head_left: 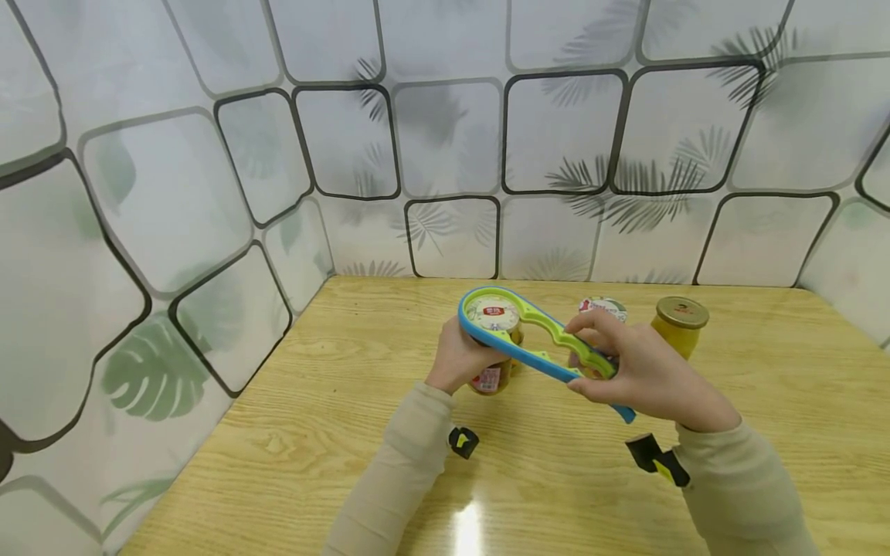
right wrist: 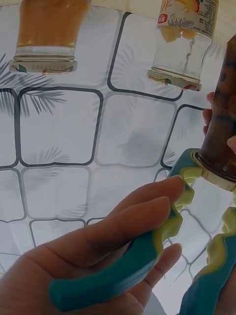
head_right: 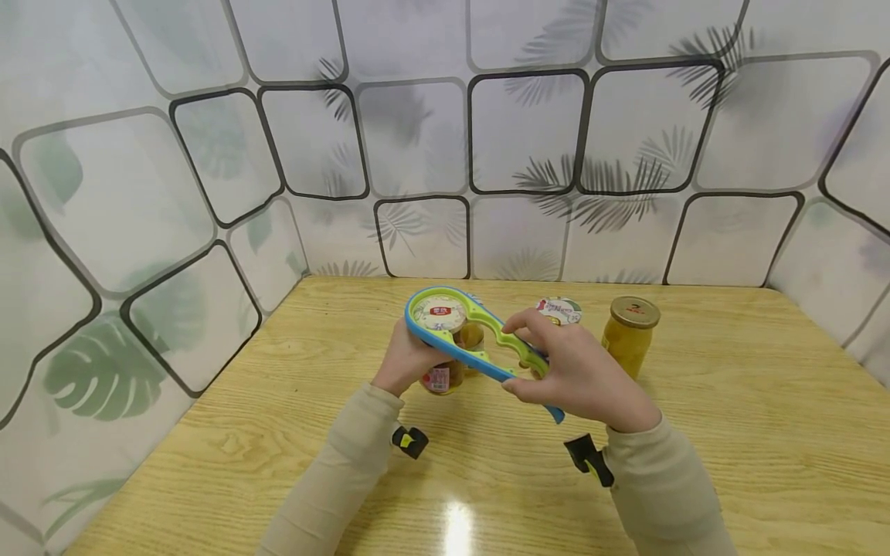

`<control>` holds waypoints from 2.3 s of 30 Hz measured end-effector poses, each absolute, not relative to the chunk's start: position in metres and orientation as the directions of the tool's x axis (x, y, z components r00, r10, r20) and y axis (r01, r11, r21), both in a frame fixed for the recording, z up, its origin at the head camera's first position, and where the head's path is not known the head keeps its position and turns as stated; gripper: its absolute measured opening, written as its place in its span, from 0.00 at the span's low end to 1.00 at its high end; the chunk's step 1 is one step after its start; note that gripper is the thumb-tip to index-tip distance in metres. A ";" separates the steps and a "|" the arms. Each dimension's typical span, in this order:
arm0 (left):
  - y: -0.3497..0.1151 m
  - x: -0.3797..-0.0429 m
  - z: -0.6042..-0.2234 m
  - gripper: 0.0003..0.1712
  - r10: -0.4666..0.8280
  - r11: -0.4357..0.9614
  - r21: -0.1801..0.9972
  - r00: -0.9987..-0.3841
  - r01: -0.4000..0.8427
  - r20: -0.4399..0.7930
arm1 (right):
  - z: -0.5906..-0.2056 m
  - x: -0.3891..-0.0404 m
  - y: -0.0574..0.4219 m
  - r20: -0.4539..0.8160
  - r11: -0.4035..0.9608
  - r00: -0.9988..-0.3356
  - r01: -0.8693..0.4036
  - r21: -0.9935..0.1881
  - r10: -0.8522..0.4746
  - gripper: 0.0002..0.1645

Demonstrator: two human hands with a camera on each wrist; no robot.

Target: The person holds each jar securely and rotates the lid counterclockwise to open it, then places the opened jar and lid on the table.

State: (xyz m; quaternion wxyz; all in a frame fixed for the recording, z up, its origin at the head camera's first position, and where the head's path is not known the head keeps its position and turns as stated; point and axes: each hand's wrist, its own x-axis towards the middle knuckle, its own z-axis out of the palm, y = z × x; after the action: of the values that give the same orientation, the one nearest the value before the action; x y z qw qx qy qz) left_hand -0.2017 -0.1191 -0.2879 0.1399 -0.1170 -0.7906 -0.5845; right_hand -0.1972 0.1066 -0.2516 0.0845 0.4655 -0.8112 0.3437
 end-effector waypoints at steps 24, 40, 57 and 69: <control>-0.127 -0.226 -0.317 0.35 0.117 0.202 0.912 -0.933 0.358 0.341 | -0.249 -0.194 0.108 0.421 0.342 -0.562 -0.801 -0.491 -0.712 0.24; -0.120 -0.214 -0.304 0.34 0.110 0.177 0.911 -0.927 0.373 0.358 | -0.248 -0.192 0.108 0.392 0.451 -0.602 -0.790 -0.415 -0.696 0.25; -0.110 -0.222 -0.318 0.33 0.012 0.258 0.853 -0.884 0.454 0.467 | -0.250 -0.186 0.093 0.346 0.769 -0.741 -0.635 -0.079 -0.576 0.36; -0.111 -0.220 -0.316 0.34 0.004 0.289 0.840 -0.878 0.458 0.478 | -0.254 -0.189 0.094 0.407 0.718 -0.690 -0.687 -0.109 -0.599 0.35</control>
State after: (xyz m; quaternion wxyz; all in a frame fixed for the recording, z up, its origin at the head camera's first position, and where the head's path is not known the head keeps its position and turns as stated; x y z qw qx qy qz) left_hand -0.2203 -0.1110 -0.3162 0.1966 -0.1486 -0.7784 -0.5773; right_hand -0.1890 0.0940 -0.2538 0.1741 0.3530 -0.9104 0.1272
